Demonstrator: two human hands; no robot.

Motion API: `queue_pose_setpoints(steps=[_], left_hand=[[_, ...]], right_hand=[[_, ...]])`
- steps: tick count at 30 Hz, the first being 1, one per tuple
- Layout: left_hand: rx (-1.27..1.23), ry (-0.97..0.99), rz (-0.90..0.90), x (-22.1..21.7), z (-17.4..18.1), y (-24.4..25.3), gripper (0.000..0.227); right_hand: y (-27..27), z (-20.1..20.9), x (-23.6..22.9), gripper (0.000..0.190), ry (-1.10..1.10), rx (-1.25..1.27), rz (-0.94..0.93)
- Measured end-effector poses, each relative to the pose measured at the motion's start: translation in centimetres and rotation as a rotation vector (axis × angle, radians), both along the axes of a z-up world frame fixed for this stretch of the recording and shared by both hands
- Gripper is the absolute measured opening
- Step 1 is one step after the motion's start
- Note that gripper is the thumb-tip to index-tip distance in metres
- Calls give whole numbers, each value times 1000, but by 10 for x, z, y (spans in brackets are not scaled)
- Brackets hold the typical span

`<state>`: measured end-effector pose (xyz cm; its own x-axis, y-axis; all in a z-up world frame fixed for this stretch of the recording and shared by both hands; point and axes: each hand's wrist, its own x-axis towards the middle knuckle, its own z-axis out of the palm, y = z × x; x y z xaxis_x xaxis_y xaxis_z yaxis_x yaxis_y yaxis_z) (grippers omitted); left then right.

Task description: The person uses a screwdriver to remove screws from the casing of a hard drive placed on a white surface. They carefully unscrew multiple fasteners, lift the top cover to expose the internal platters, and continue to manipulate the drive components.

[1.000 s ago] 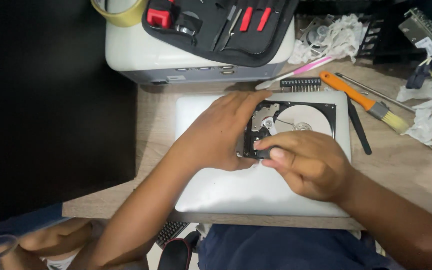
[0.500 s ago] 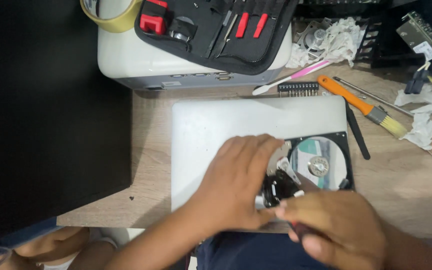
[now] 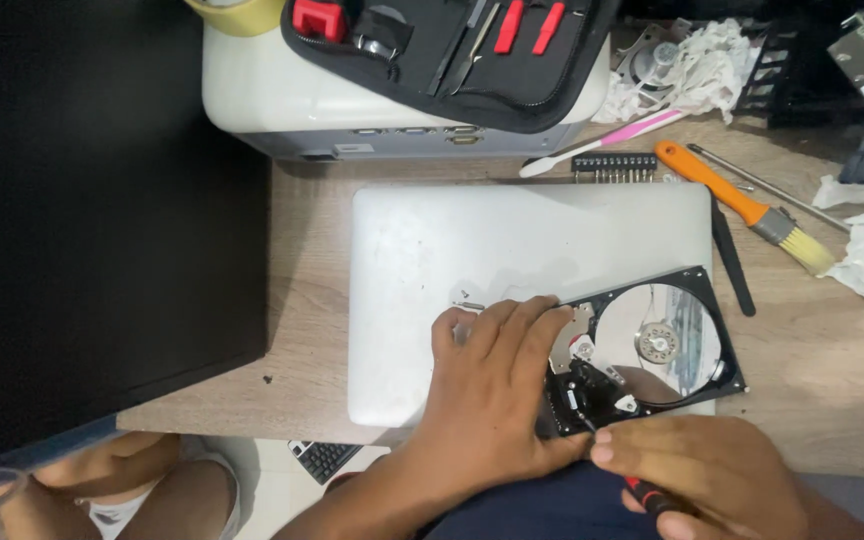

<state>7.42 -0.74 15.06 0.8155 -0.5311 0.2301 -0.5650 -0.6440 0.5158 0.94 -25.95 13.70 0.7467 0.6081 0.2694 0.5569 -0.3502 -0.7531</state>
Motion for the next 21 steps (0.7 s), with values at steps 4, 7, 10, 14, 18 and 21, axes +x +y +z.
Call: queue_pose_setpoints(steps=[4,7,10,14,18,21], left_hand=[[38,217,-55,9,14,17,113],[-19,348,-35,21,30,44,129],[-8,147,122,24,29,68,93],[36,89,146,17,21,70,76],[21,122,-67,-2,12,48,98],[51,17,-62,-5,6,34,107]], right_hand=[[-16,-18,-5,51,19,-30,84],[-20,-19,-7,53,81,-40,78],[-11,-4,-7,53,227,37,-58],[-13,-18,-9,53,237,4,-17],[-10,-19,-12,51,171,-79,60],[-12,-16,-15,46,282,35,-94]])
